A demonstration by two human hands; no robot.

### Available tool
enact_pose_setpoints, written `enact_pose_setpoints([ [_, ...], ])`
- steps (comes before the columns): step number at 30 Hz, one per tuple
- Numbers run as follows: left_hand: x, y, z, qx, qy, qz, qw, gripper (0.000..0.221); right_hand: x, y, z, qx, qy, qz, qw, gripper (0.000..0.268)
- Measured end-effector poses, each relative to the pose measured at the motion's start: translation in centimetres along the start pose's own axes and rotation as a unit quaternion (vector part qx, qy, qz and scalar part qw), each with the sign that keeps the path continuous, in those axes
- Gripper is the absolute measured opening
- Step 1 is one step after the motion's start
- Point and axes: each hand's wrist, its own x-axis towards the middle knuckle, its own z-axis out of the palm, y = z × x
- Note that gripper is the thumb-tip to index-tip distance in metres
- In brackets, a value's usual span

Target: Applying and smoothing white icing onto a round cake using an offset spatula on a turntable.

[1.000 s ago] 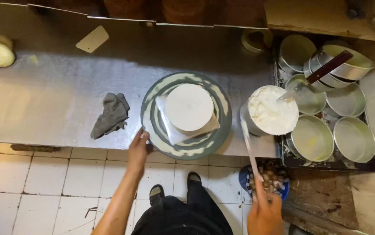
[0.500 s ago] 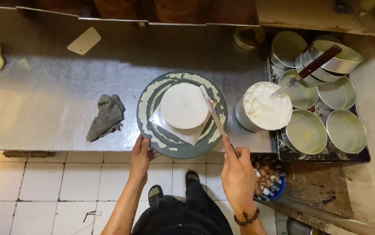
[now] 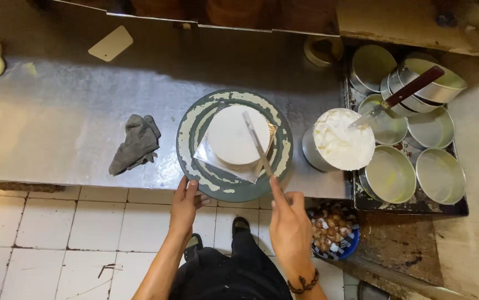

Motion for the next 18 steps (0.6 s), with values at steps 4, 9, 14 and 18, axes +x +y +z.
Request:
enact_pose_setpoints([
  [4, 0.2, -0.8, -0.1, -0.002, -0.013, 0.015, 1.000, 0.051, -0.5, 0.7, 1.7, 0.069, -0.013, -0.044, 0.997, 0.066],
  [9, 0.3, -1.3, -0.6, -0.010, -0.023, 0.004, 1.000, 0.056, -1.0, 0.8, -1.3, 0.583, -0.387, 0.120, 0.704, 0.059],
  [14, -1.0, 0.3, -3.1, 0.003, 0.001, -0.004, 1.000, 0.063, -1.9, 5.2, -5.3, 0.532, -0.170, 0.273, 0.783, 0.064],
  [18, -0.4, -1.9, -6.3, -0.009, 0.060, -0.014, 0.998, 0.058, -3.7, 16.2, -1.2, 0.454, 0.097, 0.364, 0.807, 0.041],
])
